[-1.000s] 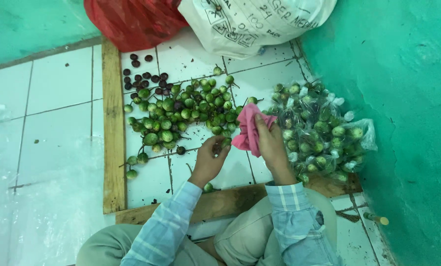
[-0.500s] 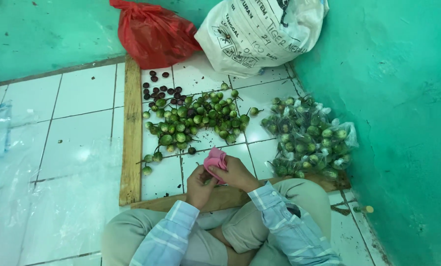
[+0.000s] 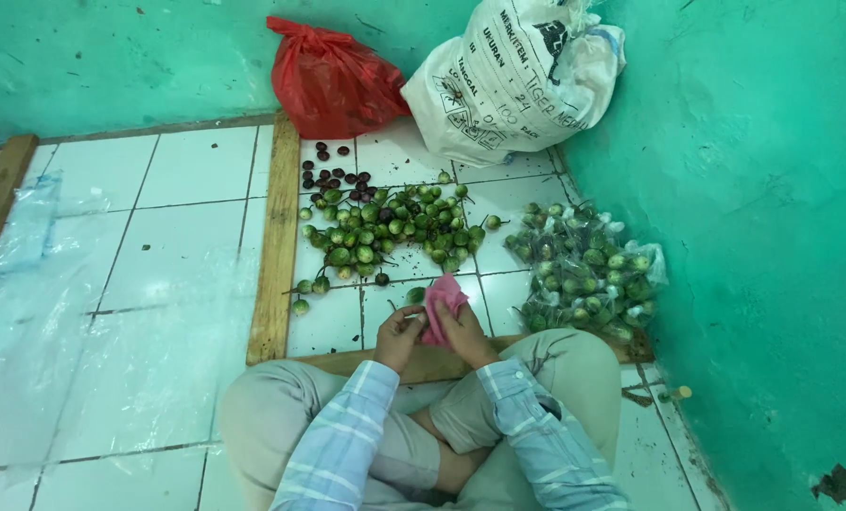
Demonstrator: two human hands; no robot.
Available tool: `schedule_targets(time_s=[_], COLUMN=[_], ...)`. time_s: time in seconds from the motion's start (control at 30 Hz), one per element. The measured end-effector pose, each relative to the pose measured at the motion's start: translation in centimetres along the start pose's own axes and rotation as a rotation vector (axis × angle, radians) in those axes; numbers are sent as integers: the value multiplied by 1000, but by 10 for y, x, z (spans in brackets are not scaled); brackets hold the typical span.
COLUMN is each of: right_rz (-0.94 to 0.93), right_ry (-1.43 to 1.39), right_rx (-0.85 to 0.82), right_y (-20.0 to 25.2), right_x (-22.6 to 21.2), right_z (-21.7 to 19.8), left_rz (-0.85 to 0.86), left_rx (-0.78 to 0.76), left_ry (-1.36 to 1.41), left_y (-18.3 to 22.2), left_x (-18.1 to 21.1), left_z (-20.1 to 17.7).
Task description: Wiping small green fruits with a cloth to clean them
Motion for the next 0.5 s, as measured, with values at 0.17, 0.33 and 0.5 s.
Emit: schedule_targets(time_s=[0.17,0.33,0.5], right_rz=[-192,-234,-143], right_ry=[137,258,244], right_rx=[-46,-35,102], right_y=[13,30,28], right_x=[21,-20,-30], right_z=[6,-1,-10], left_rz=[-116,-258,-158], left_rx=[57,30,49], left_ry=[13,247,307], left_y=[-29,-2,27], left_x=[-62,-50,-3], left_z=[-19,-7,1])
Point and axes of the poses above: each hand's wrist, its own y-axis away from the middle knuckle, its own z-axis out of the palm, x = y × z, the point moved 7 cm from there along -y, towards the middle knuckle, and after that the axes turned 9 degrees about x, right-handed, at the moved point
